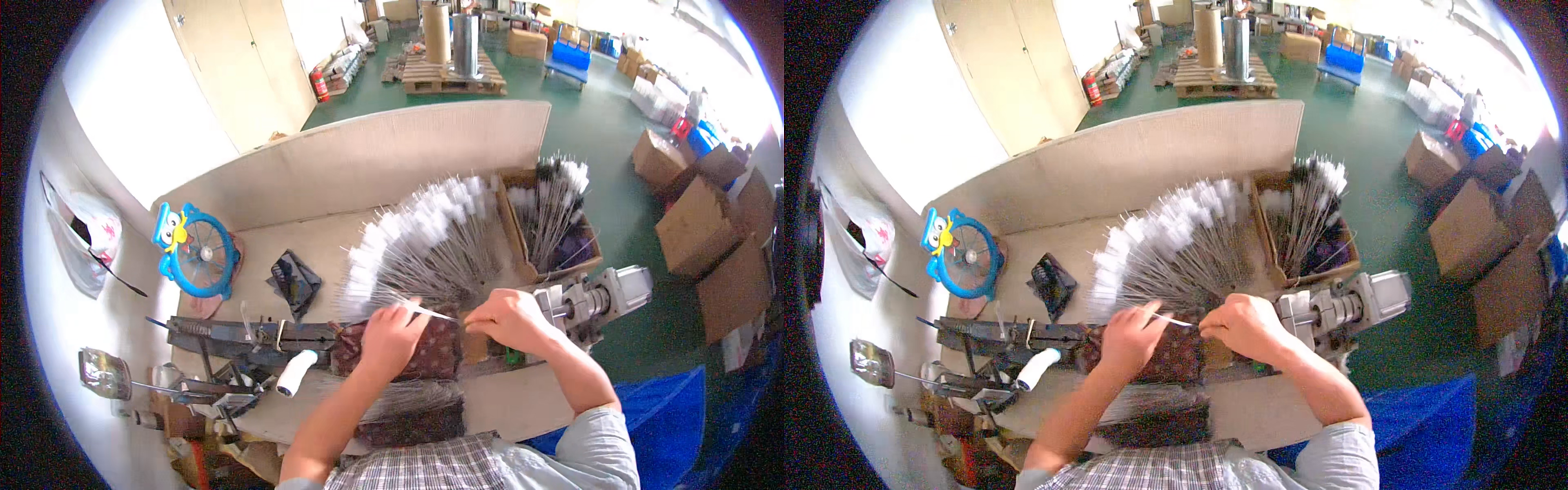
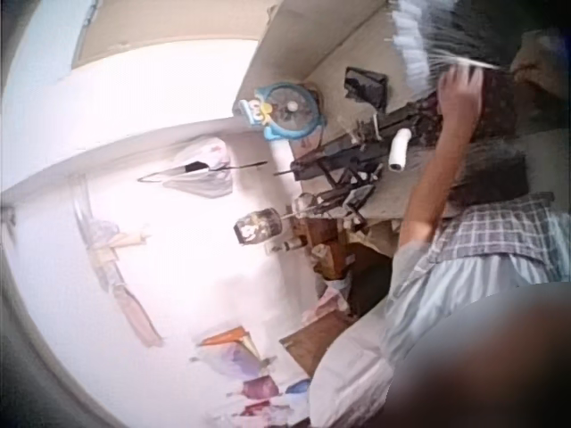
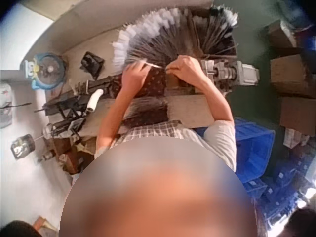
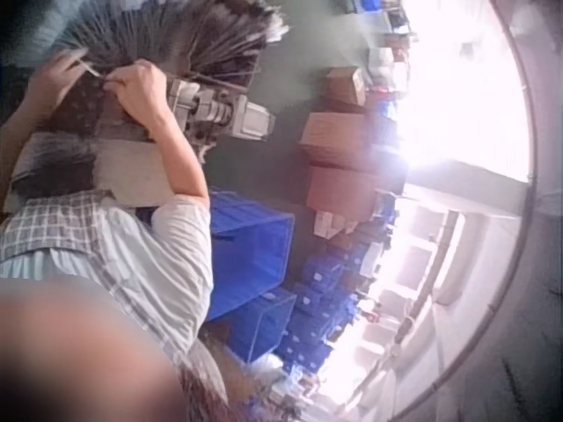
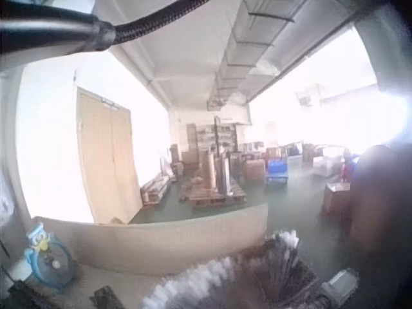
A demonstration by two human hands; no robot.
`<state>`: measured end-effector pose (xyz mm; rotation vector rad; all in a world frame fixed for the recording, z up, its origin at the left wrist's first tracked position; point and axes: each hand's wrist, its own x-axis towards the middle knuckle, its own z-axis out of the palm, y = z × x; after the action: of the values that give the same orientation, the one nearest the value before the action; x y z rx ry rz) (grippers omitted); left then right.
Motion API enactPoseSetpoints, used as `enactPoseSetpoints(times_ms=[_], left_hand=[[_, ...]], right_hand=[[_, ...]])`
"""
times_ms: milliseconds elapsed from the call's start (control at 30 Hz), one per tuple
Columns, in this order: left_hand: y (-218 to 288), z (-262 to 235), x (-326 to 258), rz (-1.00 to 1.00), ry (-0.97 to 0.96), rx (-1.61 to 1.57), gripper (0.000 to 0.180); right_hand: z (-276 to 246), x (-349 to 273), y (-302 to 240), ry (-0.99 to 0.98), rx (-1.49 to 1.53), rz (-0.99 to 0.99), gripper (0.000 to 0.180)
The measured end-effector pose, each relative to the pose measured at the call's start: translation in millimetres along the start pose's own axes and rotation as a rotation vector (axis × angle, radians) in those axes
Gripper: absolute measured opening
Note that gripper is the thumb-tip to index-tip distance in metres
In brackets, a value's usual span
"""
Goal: Repeatedly assembling brush heads onto metal rods using a manual jig.
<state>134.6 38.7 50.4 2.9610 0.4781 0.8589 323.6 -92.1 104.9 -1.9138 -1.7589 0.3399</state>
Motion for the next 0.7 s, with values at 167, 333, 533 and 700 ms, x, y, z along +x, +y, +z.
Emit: enactPoseSetpoints(times_ms=[167, 333, 533, 700], left_hand=[[20, -59, -78, -0.329, -0.046, -0.225, 0.016], [18, -65, -117, -0.578, 0.042, -0.311, 0.016], [-13, -80, -150, -1.301, 0.287, -1.152, 0.021], [-13, -96, -104, -1.345, 0.520, -1.801, 0.032]], right_hand=[[17, 36, -42, -0.019, 0.082, -0.350, 0.013], [78, 79, -83, -0.007, 0.204, -0.451, 0.011], [121, 93, -113, 0.021, 0.100, -0.366, 0.005], [119, 95, -116, -0.013, 0.017, -0.335, 0.005]])
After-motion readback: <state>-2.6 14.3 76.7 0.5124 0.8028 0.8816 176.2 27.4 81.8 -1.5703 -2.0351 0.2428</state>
